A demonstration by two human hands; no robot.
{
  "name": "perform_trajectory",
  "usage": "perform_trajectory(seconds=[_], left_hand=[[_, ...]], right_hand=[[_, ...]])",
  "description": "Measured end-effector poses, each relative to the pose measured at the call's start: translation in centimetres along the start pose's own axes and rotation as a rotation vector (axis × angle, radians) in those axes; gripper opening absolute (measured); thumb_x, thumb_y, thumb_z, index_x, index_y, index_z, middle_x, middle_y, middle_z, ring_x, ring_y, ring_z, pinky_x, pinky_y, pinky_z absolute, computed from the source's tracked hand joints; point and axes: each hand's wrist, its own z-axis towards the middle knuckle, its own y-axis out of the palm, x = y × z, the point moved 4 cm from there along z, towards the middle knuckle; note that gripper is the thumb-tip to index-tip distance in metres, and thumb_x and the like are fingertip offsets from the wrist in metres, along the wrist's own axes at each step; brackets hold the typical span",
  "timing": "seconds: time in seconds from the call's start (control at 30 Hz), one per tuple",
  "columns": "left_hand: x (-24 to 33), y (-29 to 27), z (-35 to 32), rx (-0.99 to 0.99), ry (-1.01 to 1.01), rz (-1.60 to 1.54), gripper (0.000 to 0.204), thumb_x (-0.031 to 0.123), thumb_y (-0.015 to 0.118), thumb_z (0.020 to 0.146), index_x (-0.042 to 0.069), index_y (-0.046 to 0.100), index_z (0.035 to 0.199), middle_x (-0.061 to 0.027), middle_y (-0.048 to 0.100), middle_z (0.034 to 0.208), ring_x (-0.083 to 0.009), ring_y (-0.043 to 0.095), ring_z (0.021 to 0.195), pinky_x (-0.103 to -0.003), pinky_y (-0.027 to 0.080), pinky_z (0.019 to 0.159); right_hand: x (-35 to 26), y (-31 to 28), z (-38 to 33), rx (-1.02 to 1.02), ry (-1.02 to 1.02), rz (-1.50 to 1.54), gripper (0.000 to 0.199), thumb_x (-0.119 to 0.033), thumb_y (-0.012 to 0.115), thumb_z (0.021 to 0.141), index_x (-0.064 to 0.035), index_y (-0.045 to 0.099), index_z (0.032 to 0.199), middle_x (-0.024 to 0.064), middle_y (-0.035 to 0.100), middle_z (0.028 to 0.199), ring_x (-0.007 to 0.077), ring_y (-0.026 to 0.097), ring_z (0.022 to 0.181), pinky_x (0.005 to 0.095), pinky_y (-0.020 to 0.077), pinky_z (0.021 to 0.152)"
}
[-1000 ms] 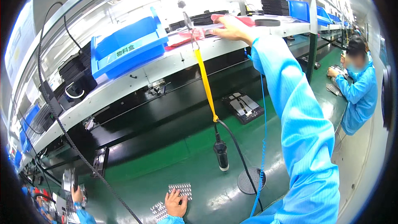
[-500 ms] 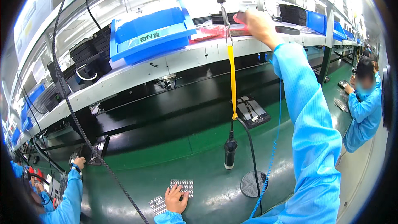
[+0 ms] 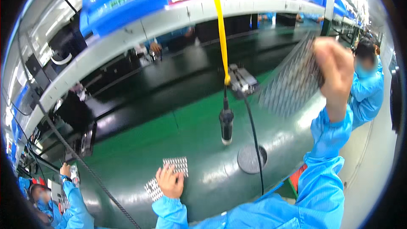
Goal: Screwing small components into electronic device frames using an electric screwdriver on an assembly line.
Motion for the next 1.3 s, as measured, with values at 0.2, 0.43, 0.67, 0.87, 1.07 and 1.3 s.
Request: perform_trajectory(seconds=[0.2,0.43,0.67,0.87,1.07,1.3], left_hand=[[7.1,-1.6,5.3,-0.338,-0.494,-1.019,0.017,-0.001,0.067,0.078,-0.002,0.066,0.095,-0.0106,0.068,0.088,-0.0183,0.065,0.08,-0.03,0.051,0.07],[6.1,-0.7,-1.0,-0.223,-0.945,-1.475,0.011,0.005,0.06,0.09,-0.003,0.061,0.097,-0.0099,0.067,0.087,-0.0137,0.063,0.065,-0.024,0.05,0.058],[5.5,0.1,-3.0,-0.078,-1.124,-1.562,0.015,0.008,0.059,0.091,-0.001,0.059,0.104,-0.0116,0.066,0.095,-0.0194,0.067,0.075,-0.031,0.055,0.067],[5.8,0.8,-3.7,-0.174,-1.16,-1.549,0.016,0.008,0.059,0.091,-0.001,0.058,0.104,-0.0113,0.066,0.096,-0.0178,0.066,0.075,-0.03,0.054,0.067],[5.5,0.8,-3.0,-0.226,-1.125,-1.43,0.016,0.006,0.061,0.089,-0.001,0.059,0.103,-0.0094,0.067,0.091,-0.0139,0.062,0.067,-0.025,0.05,0.059],[3.8,0.8,-2.6,-0.156,-1.13,-1.42,0.016,0.006,0.061,0.089,-0.001,0.058,0.103,-0.01,0.066,0.091,-0.0142,0.062,0.068,-0.026,0.051,0.06]], right_hand=[[-1.1,12.2,-13.7,-0.739,0.137,0.372,0.009,-0.004,0.067,0.078,0.0005,0.068,0.086,0.015,0.064,0.067,0.0297,0.063,0.057,0.0341,0.0472,0.051],[-1.7,18.1,-19.2,-0.452,0.44,0.448,0.022,-0.002,0.065,0.081,0.0032,0.064,0.103,0.0159,0.068,0.094,0.0212,0.068,0.076,0.0287,0.054,0.063],[-2.5,20.0,-30.4,-0.402,1.16,0.816,0.042,-0.019,0.067,0.087,0.0068,0.054,0.118,0.0175,0.066,0.103,0.0167,0.063,0.091,0.029,0.0528,0.075],[-2.0,21.1,-32.3,-0.369,1.267,0.942,0.028,-0.017,0.059,0.093,0.0043,0.06,0.11,0.0078,0.067,0.093,0.0097,0.062,0.082,0.0243,0.0514,0.064],[-0.8,20.4,-32.5,-0.392,1.293,0.99,0.023,-0.015,0.058,0.093,0.0031,0.062,0.106,0.0058,0.067,0.09,0.0093,0.063,0.075,0.0223,0.0531,0.057],[-0.5,20.6,-32.6,-0.544,1.37,1.071,0.021,-0.015,0.062,0.09,0.0016,0.063,0.103,0.0088,0.067,0.088,0.0137,0.066,0.075,0.0231,0.0538,0.057]])
